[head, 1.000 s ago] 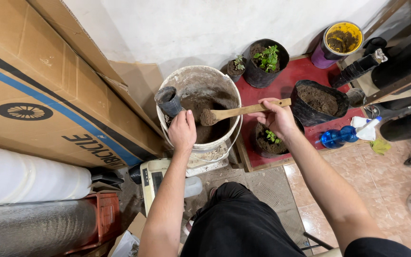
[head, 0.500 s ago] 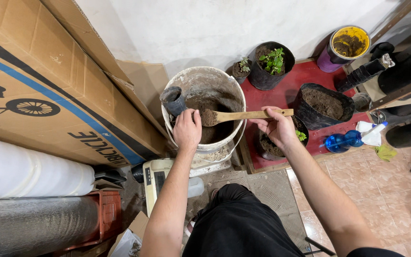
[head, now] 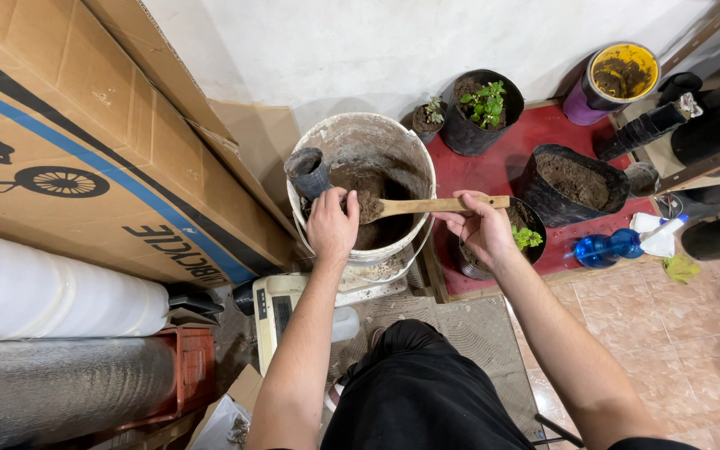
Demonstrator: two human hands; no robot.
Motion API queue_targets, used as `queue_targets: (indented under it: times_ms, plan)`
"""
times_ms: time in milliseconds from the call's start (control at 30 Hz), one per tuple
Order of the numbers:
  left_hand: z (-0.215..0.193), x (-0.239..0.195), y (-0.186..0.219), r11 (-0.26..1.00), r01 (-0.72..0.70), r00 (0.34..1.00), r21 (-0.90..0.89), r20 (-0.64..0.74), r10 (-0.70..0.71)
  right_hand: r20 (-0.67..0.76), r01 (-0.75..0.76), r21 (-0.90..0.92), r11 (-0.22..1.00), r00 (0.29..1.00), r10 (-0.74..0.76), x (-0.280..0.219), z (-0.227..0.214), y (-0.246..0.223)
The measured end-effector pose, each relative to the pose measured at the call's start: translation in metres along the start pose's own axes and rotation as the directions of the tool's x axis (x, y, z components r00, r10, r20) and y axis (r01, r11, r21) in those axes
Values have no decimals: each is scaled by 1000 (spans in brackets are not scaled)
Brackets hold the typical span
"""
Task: The person uses a wooden spoon to scoop soil from a white bucket and adds it to several small potted plants.
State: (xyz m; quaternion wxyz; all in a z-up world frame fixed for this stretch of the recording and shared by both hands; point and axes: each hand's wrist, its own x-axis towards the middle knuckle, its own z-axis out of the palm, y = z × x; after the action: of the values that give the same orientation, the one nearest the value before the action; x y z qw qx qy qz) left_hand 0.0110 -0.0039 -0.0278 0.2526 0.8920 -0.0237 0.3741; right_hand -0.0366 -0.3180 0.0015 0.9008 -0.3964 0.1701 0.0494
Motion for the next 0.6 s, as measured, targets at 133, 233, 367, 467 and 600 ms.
queue_targets:
  times_ms: [133, 233, 367, 467, 600]
  plan:
    - [-1, 1, 1, 1000, 6, 1000, -1, -1, -6, 10, -1, -15, 1000, 1000, 1, 1, 0, 0]
    - [-1, 1, 1, 1000, 17, 1000, -8, -1, -17, 11, 6, -22, 1000, 1000, -5, -1, 3, 0]
    - [0, 2, 1, 1000, -10, 1000, 3, -20, 10, 9, -1, -32, 999, 1000, 1, -2, 5, 1]
    - [0, 2, 2, 1000, -17, 1000, -1, -22, 17, 10, -3, -40, 999, 1000, 4, -3, 5, 3]
    - [-1, 2, 0, 1000, -24, 1000, -1, -15, 24, 12, -14, -43, 999, 1000, 15, 1, 1, 10]
